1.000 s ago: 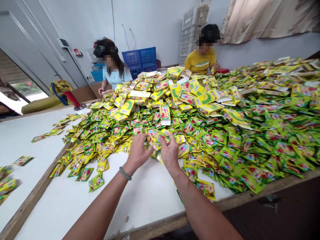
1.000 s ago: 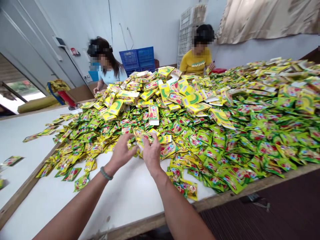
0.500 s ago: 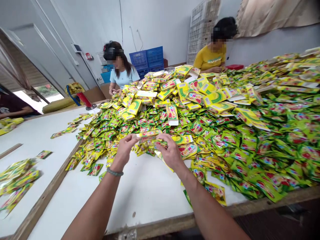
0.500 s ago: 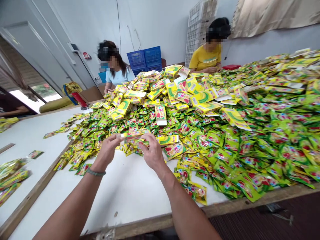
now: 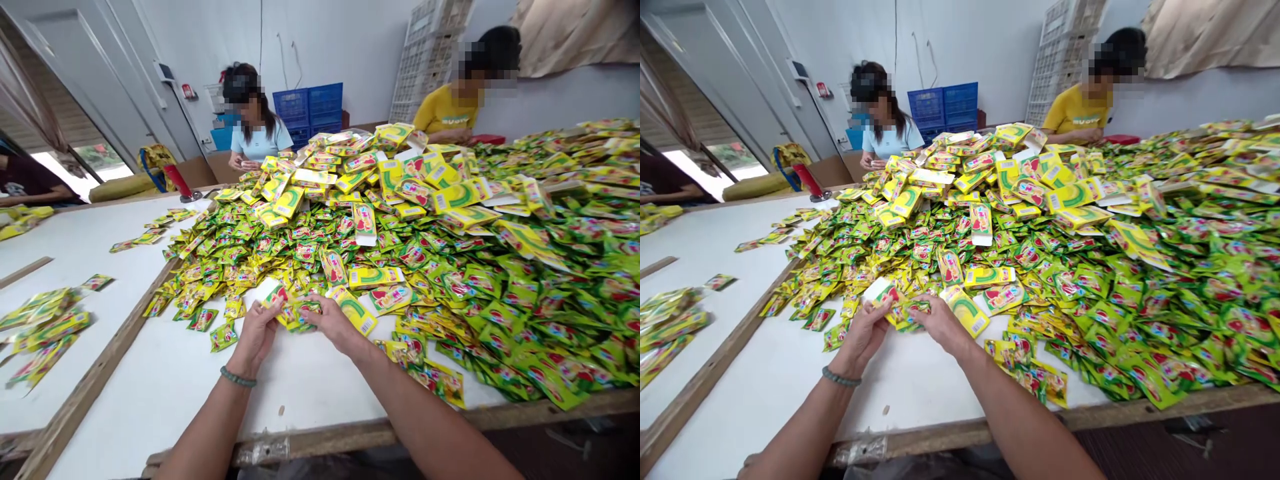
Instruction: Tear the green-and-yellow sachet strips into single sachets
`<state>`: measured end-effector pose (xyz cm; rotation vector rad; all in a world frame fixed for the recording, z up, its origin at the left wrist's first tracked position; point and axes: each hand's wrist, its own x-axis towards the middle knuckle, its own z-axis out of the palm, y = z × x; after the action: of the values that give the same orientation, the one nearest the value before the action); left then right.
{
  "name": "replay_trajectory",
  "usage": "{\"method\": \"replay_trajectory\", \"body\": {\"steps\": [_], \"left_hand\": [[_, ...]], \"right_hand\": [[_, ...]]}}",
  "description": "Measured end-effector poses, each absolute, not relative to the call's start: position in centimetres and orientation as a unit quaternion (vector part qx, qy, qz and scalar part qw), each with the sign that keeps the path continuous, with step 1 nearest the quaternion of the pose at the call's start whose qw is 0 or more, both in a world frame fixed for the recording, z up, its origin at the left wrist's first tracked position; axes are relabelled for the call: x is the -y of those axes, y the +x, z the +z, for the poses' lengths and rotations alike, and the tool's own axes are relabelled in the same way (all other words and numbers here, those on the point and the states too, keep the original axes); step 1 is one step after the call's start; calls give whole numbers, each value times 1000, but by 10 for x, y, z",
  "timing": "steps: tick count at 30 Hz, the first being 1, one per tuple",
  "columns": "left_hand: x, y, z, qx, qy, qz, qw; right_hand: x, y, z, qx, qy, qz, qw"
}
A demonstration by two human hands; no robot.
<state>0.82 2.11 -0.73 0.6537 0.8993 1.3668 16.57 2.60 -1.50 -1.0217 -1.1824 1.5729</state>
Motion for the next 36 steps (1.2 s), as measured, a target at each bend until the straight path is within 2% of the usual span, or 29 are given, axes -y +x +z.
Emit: {"method": "replay_trajectory", "body": {"steps": [4,7,9,13,15,18,21,24,30,36], "left_hand": [[-21,13,-12,-397,298,581,646],[-25,10,-10,-419,340,578,612],[-28,3,-10,-448,364,570,584],[-24,-9,-10,-500,469,457,567],[-19,-10,-10,-498,519,405,564],[-15,-7,-7,-490,543,400,552],[-13,-3,-5,-492,547,390,554],[-12,0,-3,-485,556,352,576],[-12,5,-3,-489,507,342,622],[-12,8,-3,-468,412,402,670]], "right_hand": [[-27,161,-16,426,-457,602,497],[-26,162,-17,468,-455,614,443],[-28,167,-16,494,-472,585,437],[-36,182,-8,482,-503,483,530],[-40,190,-4,506,-517,438,533],[-41,200,1,602,-561,368,433],[-39,207,6,677,-560,353,322],[-37,210,9,711,-537,360,278],[-38,198,-1,642,-552,318,426],[-30,178,-5,624,-564,277,465]]}}
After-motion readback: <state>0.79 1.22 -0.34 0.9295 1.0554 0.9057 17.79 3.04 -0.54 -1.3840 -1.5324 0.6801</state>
